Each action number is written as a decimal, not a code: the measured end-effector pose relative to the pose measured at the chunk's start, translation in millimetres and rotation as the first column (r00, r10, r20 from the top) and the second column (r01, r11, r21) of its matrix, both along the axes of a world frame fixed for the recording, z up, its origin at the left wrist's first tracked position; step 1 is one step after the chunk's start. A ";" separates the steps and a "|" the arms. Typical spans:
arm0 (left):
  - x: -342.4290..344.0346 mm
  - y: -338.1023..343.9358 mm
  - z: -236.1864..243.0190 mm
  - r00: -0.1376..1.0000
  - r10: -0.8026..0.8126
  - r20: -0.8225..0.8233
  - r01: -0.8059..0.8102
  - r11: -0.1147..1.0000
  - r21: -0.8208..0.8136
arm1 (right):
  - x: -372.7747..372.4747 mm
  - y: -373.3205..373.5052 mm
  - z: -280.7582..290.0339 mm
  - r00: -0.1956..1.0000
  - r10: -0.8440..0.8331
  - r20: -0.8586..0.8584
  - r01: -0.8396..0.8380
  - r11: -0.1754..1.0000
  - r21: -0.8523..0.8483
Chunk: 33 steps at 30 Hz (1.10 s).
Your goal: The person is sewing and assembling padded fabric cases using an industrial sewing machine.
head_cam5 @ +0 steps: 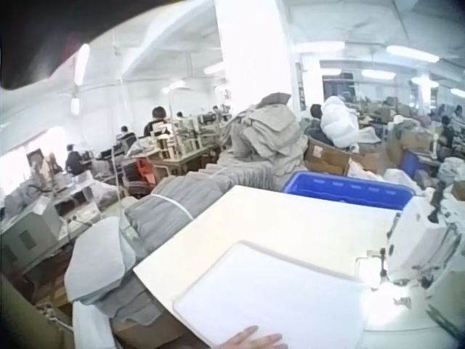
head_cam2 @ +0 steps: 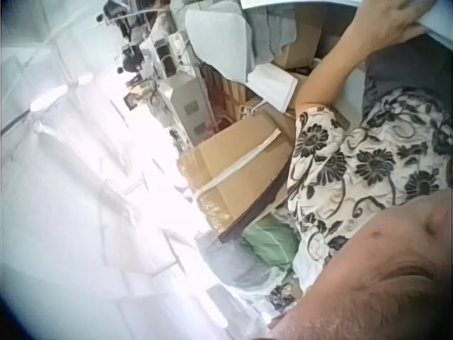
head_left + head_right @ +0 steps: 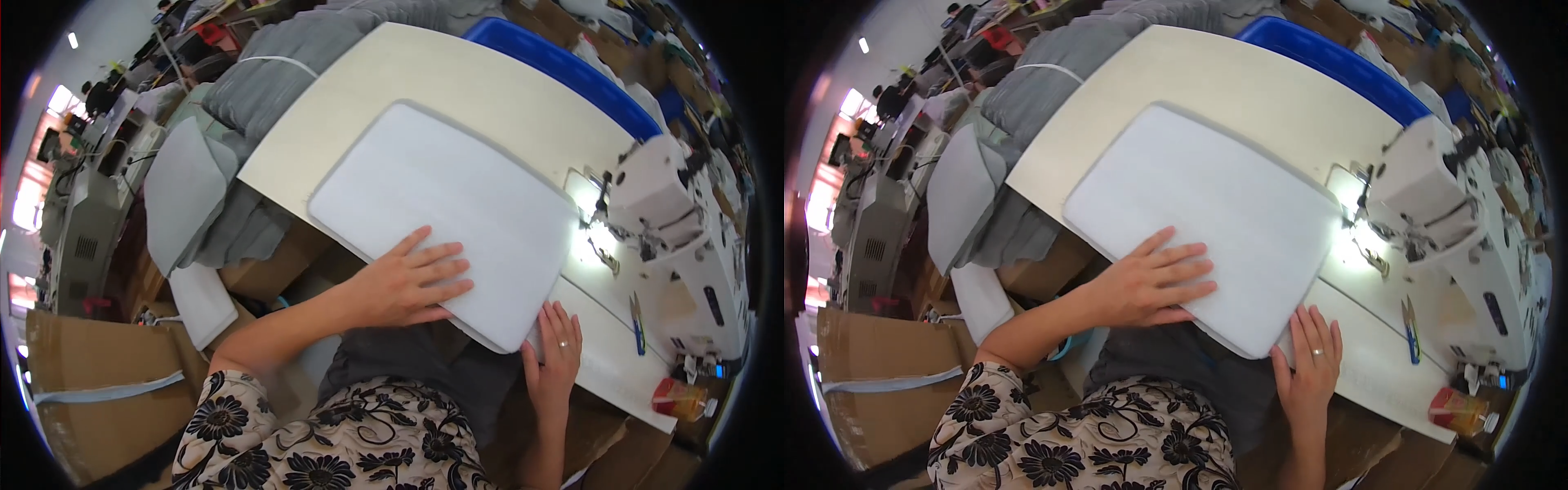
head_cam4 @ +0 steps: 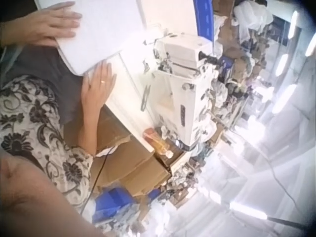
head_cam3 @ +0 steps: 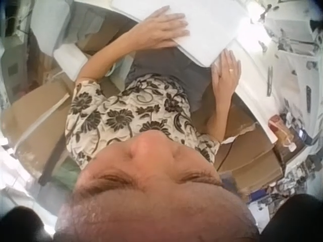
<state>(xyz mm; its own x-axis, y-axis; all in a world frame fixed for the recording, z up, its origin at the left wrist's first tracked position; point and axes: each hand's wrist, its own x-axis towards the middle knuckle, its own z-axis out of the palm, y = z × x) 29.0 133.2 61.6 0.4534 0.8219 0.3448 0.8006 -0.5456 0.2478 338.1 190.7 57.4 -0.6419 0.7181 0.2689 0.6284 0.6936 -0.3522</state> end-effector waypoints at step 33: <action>151.0 -4.7 -105.9 0.806 -0.426 0.411 0.581 0.706 -0.406 | 422.3 -176.4 -126.2 -0.042 -0.994 0.105 0.829 -0.094 -0.552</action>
